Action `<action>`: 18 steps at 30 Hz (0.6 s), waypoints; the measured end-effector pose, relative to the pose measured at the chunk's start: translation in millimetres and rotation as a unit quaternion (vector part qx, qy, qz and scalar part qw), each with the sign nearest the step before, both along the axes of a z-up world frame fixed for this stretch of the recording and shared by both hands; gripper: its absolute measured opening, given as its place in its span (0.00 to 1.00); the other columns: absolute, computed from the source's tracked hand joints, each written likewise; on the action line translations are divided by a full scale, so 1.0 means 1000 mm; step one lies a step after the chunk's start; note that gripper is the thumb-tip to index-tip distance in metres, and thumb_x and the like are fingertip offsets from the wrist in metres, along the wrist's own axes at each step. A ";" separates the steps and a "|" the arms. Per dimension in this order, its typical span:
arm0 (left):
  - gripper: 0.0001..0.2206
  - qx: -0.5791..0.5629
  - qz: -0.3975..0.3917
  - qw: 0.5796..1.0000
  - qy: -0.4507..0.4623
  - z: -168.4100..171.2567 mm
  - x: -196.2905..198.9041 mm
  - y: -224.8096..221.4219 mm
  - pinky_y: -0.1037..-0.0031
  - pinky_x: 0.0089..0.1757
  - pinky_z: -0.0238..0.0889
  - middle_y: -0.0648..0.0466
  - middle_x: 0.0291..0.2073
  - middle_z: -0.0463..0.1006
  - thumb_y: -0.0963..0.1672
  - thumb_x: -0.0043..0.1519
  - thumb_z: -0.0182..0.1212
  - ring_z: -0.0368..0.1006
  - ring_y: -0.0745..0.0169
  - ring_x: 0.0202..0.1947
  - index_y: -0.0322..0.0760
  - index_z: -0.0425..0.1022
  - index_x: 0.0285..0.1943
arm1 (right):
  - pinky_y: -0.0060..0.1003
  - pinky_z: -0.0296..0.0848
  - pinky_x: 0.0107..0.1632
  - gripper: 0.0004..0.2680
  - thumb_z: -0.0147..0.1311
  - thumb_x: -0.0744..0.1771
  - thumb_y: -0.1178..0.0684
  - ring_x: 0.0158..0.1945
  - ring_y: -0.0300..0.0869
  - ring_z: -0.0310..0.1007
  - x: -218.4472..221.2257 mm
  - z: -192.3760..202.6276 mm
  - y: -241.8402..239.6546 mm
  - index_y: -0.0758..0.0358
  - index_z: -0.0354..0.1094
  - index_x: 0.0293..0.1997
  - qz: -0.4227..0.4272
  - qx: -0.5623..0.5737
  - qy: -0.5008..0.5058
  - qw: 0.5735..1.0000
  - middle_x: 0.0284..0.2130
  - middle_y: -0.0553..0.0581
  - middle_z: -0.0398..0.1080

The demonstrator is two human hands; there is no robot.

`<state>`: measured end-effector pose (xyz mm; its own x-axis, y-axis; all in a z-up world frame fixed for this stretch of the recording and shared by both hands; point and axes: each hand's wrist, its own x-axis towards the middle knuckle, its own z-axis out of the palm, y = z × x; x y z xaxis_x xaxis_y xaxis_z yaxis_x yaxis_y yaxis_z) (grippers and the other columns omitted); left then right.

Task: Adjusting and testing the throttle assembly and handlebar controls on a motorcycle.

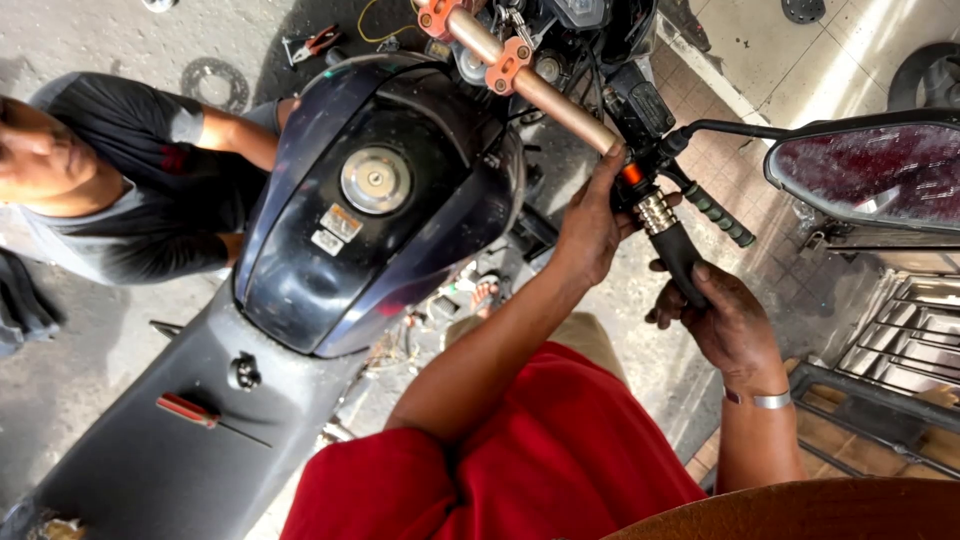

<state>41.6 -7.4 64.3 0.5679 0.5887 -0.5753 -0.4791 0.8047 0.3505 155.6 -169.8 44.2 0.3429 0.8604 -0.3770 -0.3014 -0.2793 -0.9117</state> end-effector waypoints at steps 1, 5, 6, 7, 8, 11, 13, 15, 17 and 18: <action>0.41 0.000 0.000 1.000 0.000 0.002 -0.001 0.000 0.53 0.44 0.66 0.36 0.43 0.71 0.59 0.48 0.64 0.73 0.41 0.39 0.27 0.59 0.63 | 0.38 0.70 0.35 0.17 0.43 0.69 0.47 0.26 0.54 0.74 -0.001 0.002 0.001 0.77 0.64 0.51 0.000 0.000 0.000 1.000 0.21 0.65 0.65; 0.41 0.003 -0.001 1.000 0.002 0.004 -0.002 0.001 0.52 0.45 0.65 0.36 0.44 0.71 0.59 0.48 0.63 0.73 0.39 0.40 0.27 0.59 0.63 | 0.39 0.68 0.35 0.16 0.44 0.68 0.49 0.25 0.53 0.73 -0.001 0.002 0.003 0.78 0.64 0.52 0.005 0.004 -0.027 1.000 0.21 0.69 0.66; 0.41 0.002 0.000 1.000 0.001 0.002 -0.002 0.000 0.51 0.45 0.65 0.35 0.44 0.71 0.59 0.48 0.63 0.73 0.38 0.41 0.28 0.59 0.63 | 0.39 0.68 0.36 0.16 0.44 0.68 0.49 0.26 0.53 0.73 0.000 0.001 0.002 0.78 0.64 0.52 0.008 0.002 -0.035 0.999 0.21 0.69 0.67; 0.41 0.002 0.000 1.000 0.001 -0.002 0.000 0.001 0.51 0.45 0.65 0.35 0.44 0.71 0.59 0.48 0.63 0.73 0.38 0.41 0.28 0.59 0.63 | 0.39 0.68 0.36 0.16 0.44 0.68 0.49 0.26 0.53 0.73 -0.001 0.002 0.003 0.78 0.64 0.52 0.008 0.003 -0.035 0.999 0.21 0.69 0.67; 0.41 0.005 0.000 1.000 0.003 -0.006 0.002 0.001 0.51 0.45 0.65 0.35 0.44 0.70 0.59 0.49 0.63 0.72 0.38 0.41 0.28 0.59 0.63 | 0.39 0.68 0.35 0.15 0.45 0.68 0.50 0.25 0.52 0.72 -0.002 0.003 0.004 0.79 0.64 0.50 0.005 0.011 -0.040 0.999 0.20 0.68 0.66; 0.41 0.004 0.001 1.000 0.005 0.000 -0.001 0.001 0.50 0.45 0.65 0.34 0.45 0.70 0.59 0.49 0.63 0.72 0.37 0.42 0.27 0.59 0.63 | 0.40 0.68 0.34 0.15 0.47 0.68 0.51 0.25 0.51 0.70 -0.008 0.009 0.006 0.80 0.64 0.48 0.003 0.020 -0.049 0.999 0.19 0.68 0.64; 0.41 0.002 0.001 1.000 0.005 0.008 -0.004 0.001 0.50 0.45 0.64 0.34 0.45 0.70 0.59 0.49 0.63 0.72 0.36 0.42 0.27 0.59 0.63 | 0.40 0.68 0.34 0.14 0.47 0.67 0.51 0.24 0.50 0.69 -0.011 0.013 0.008 0.80 0.64 0.47 0.002 0.023 -0.053 0.998 0.19 0.68 0.64; 0.41 0.000 -0.001 1.000 0.004 0.012 -0.005 0.001 0.50 0.46 0.64 0.34 0.45 0.70 0.59 0.48 0.62 0.72 0.35 0.42 0.27 0.59 0.63 | 0.41 0.68 0.34 0.13 0.47 0.68 0.52 0.24 0.50 0.68 -0.012 0.015 0.009 0.80 0.64 0.46 -0.002 0.028 -0.059 0.998 0.17 0.68 0.63; 0.41 0.003 0.000 1.000 0.003 0.006 -0.004 0.002 0.50 0.46 0.64 0.34 0.45 0.70 0.59 0.49 0.63 0.72 0.36 0.42 0.27 0.59 0.63 | 0.40 0.67 0.34 0.13 0.47 0.68 0.52 0.24 0.50 0.68 -0.012 0.016 0.009 0.80 0.64 0.45 -0.002 0.029 -0.062 0.998 0.17 0.67 0.63; 0.41 0.006 0.000 1.000 0.003 0.003 -0.003 0.001 0.50 0.46 0.64 0.34 0.44 0.71 0.59 0.49 0.63 0.72 0.36 0.42 0.27 0.59 0.63 | 0.40 0.67 0.34 0.13 0.47 0.68 0.52 0.24 0.49 0.68 -0.013 0.016 0.009 0.80 0.64 0.45 -0.003 0.029 -0.064 0.998 0.17 0.67 0.62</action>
<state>38.3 -6.2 67.7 0.5641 0.5951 -0.5725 -0.4767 0.8008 0.3626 143.0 -160.8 60.4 0.3901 0.8776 -0.2787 -0.1830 -0.2227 -0.9576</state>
